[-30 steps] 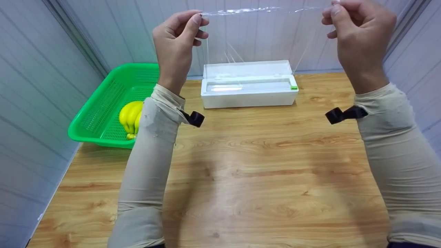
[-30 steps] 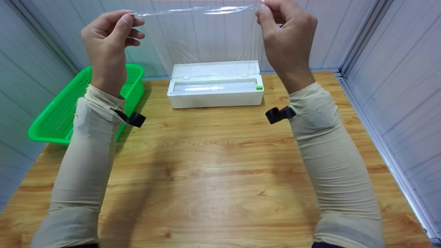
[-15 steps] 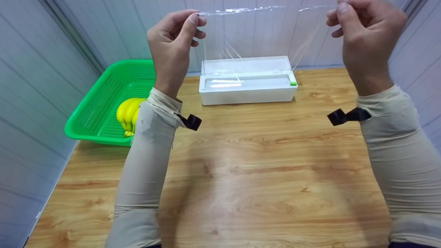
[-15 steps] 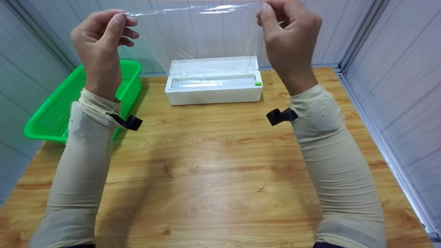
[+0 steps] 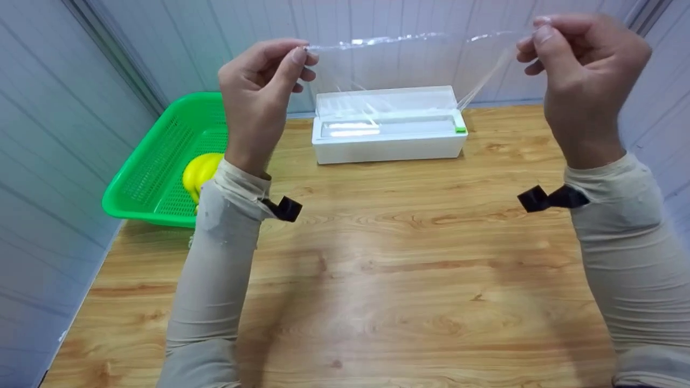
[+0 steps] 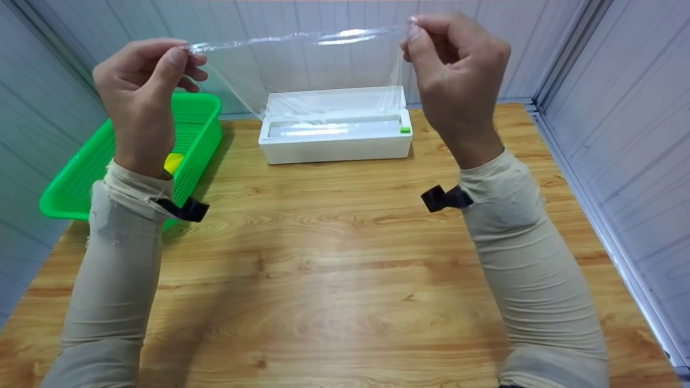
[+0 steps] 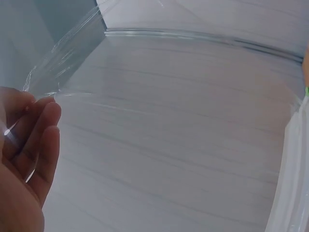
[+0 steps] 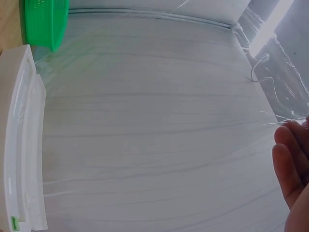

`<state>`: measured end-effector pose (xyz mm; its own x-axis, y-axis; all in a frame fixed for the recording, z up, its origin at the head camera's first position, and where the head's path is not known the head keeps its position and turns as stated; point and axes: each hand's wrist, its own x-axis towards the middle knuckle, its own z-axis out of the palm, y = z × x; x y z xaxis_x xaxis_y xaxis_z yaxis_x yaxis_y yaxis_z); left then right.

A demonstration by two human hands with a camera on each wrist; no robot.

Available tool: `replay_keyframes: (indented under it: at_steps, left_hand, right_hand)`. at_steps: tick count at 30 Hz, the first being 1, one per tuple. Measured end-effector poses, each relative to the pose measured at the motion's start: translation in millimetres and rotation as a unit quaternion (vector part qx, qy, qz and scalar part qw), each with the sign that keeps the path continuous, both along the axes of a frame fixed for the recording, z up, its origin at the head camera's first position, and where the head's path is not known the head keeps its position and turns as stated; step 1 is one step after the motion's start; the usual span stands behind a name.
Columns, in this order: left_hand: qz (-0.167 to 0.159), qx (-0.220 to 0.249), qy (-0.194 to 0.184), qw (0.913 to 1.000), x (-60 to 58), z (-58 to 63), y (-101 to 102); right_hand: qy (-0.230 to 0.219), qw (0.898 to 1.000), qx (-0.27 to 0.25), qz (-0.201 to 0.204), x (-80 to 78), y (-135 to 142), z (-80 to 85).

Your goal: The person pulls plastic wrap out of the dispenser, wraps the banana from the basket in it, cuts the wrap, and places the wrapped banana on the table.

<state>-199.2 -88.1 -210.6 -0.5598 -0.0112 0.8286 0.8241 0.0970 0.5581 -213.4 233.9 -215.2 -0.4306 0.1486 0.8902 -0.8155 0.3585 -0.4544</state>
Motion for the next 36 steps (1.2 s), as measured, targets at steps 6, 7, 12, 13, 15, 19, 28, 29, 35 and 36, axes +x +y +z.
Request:
replay_keyframes:
  at_steps: [6, 7, 12, 13, 15, 19, 28, 29, 35, 36]
  left_hand:
    - [-0.007, -0.029, 0.003, 0.9996, 12.0, -5.0, -5]
    - [-0.006, -0.038, 0.009, 0.9992, 13.3, -5.6, -6]
    - [-0.014, -0.072, 0.040, 0.9965, 17.9, -10.0, -11]
    - [-0.018, -0.079, 0.050, 0.9955, 19.6, -10.5, -12]
    - [-0.024, -0.090, 0.058, 0.9939, 24.4, -10.6, -14]
    - [-0.024, -0.131, 0.073, 0.9884, 38.1, -10.6, -18]
    - [-0.030, -0.177, 0.056, 0.9822, 65.6, -17.6, -22]
    - [-0.035, -0.180, 0.055, 0.9815, 67.7, -18.1, -22]
    - [-0.031, -0.204, 0.062, 0.9766, 78.6, -22.7, -18]
    - [-0.032, -0.208, 0.062, 0.9757, 80.0, -24.1, -17]
  right_hand:
    - [-0.007, 1.000, -0.026, 0.012, 11.4, 2, -9.1]
    - [-0.007, 0.999, -0.030, 0.014, 13.2, 3, -10.4]
    - [-0.009, 0.996, -0.074, 0.055, 22.5, 2, -16.2]
    - [-0.007, 0.994, -0.083, 0.066, 25.1, 2, -17.3]
    - [-0.005, 0.993, -0.089, 0.079, 30.9, 0, -19.8]
    - [0.003, 0.996, -0.060, 0.071, 44.1, -1, -26.6]
    - [0.031, 0.998, -0.010, 0.059, 70.2, 11, -39.1]
    - [0.033, 0.998, -0.003, 0.059, 72.4, 14, -40.6]
    - [0.009, 0.985, 0.171, 0.003, 87.1, 43, -49.3]
    - [0.000, 0.977, 0.214, -0.009, 90.5, 48, -49.7]
